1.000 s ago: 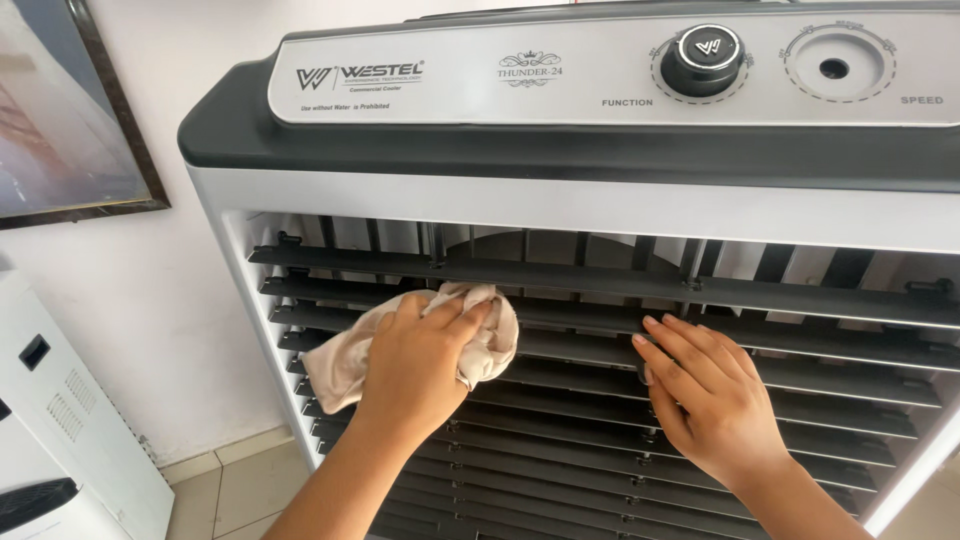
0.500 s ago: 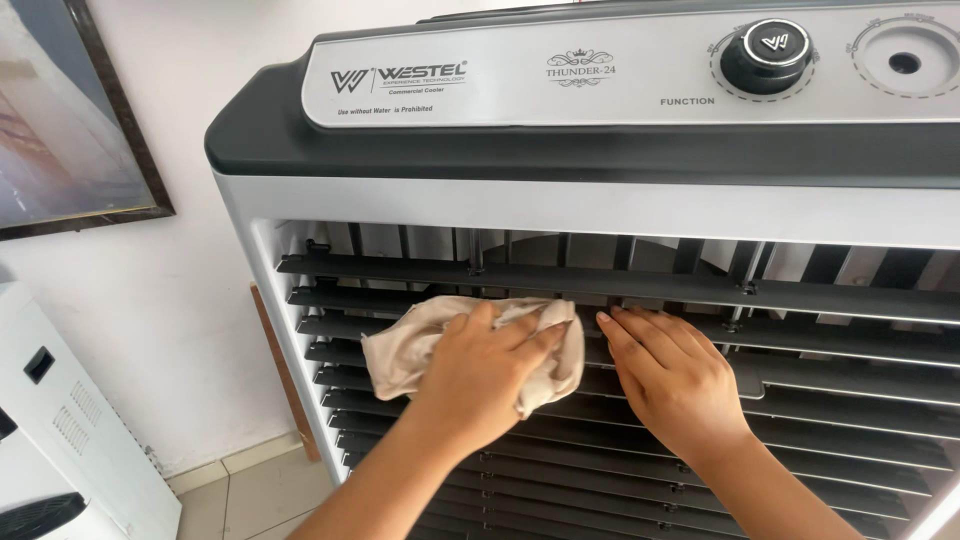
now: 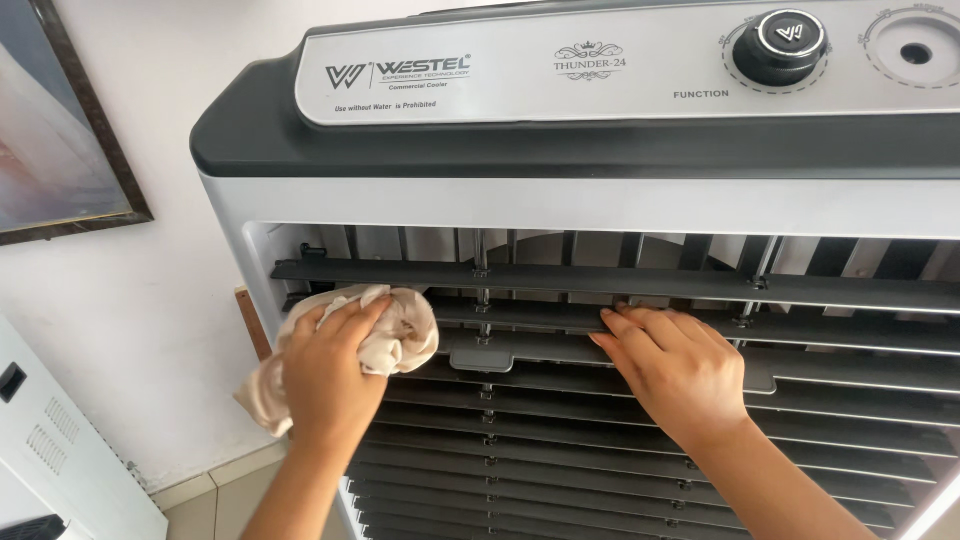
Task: The person wipes the horizontal slats of a Westel Thunder-24 commercial cooler with a cloth. They systematically clean the slats from top to bottom, using both hands to hold the cloth and maneuver it between the bars.
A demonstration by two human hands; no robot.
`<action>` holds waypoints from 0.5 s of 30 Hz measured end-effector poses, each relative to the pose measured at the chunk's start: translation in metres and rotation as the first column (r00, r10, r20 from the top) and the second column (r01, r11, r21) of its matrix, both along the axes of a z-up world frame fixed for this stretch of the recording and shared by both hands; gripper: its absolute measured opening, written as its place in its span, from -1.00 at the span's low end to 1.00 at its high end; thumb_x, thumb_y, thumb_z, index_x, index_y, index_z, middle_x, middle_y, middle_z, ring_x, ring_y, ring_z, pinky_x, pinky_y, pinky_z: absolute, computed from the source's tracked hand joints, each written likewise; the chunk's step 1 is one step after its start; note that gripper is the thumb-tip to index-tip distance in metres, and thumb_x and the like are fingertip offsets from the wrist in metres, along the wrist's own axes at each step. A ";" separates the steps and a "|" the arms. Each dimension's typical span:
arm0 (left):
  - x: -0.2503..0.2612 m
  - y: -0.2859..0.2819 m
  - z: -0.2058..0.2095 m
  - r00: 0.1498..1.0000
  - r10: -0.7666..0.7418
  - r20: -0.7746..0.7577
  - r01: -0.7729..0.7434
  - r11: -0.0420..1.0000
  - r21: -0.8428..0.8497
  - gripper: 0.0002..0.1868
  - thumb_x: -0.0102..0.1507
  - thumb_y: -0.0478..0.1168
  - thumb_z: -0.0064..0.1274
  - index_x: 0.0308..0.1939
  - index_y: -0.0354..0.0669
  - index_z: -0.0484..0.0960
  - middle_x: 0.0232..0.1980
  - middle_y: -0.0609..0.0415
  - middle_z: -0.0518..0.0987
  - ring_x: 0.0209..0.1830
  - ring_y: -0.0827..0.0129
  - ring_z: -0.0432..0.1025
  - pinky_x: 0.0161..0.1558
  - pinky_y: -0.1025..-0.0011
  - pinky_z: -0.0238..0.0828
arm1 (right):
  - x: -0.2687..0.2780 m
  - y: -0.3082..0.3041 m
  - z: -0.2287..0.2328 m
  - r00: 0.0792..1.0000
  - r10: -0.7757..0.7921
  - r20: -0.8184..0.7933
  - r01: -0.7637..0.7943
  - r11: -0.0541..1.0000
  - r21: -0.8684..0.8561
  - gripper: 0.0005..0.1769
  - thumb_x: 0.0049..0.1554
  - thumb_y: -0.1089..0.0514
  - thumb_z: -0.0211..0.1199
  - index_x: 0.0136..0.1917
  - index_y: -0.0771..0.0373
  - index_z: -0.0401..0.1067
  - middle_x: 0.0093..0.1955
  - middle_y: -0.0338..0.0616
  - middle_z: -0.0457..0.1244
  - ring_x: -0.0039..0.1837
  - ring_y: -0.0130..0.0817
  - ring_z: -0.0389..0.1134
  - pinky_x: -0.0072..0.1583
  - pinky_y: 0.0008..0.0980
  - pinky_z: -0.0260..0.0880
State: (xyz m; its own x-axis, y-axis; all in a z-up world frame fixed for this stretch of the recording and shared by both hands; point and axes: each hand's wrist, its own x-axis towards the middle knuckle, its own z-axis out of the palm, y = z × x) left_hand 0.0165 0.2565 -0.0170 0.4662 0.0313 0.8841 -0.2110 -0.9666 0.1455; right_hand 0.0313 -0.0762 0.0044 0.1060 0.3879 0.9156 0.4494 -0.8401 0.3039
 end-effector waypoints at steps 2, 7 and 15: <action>0.000 -0.021 -0.002 0.999 0.024 0.024 -0.022 0.997 -0.070 -0.51 0.07 -0.24 0.30 0.11 0.07 0.71 0.08 0.15 0.68 0.21 0.01 0.43 0.21 0.03 0.34 | 0.003 0.001 0.000 1.000 -0.014 -0.009 0.015 1.000 0.006 -0.78 0.07 0.00 0.46 -0.07 0.13 0.61 -0.17 -0.34 0.38 -0.19 -0.39 0.38 -0.17 -0.41 0.39; -0.006 -0.043 0.001 0.989 -0.148 0.026 0.143 0.979 0.143 -0.44 -0.01 -0.17 0.32 0.10 0.02 0.67 0.08 0.02 0.66 0.22 -0.09 0.42 0.08 -0.04 0.32 | 0.005 -0.002 0.004 1.000 -0.011 -0.003 0.011 0.999 -0.039 -0.75 0.07 -0.03 0.44 -0.07 0.14 0.61 -0.22 -0.33 0.36 -0.26 -0.40 0.33 -0.23 -0.43 0.34; -0.003 0.007 0.011 1.000 -0.002 -0.015 0.003 0.998 0.058 -0.48 0.06 -0.24 0.25 0.13 0.09 0.68 0.09 0.15 0.68 0.20 0.06 0.47 0.16 0.05 0.36 | 0.003 -0.001 0.006 0.997 -0.014 -0.079 0.015 1.000 0.022 -0.80 0.09 -0.01 0.43 -0.14 0.15 0.61 -0.26 -0.34 0.37 -0.31 -0.40 0.31 -0.30 -0.42 0.29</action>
State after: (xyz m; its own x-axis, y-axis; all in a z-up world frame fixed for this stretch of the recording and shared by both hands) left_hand 0.0132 0.2638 -0.0064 0.4793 -0.0212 0.8774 -0.2115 -0.9730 0.0920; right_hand 0.0343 -0.0770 0.0100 0.1837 0.3651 0.9127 0.4590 -0.8529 0.2488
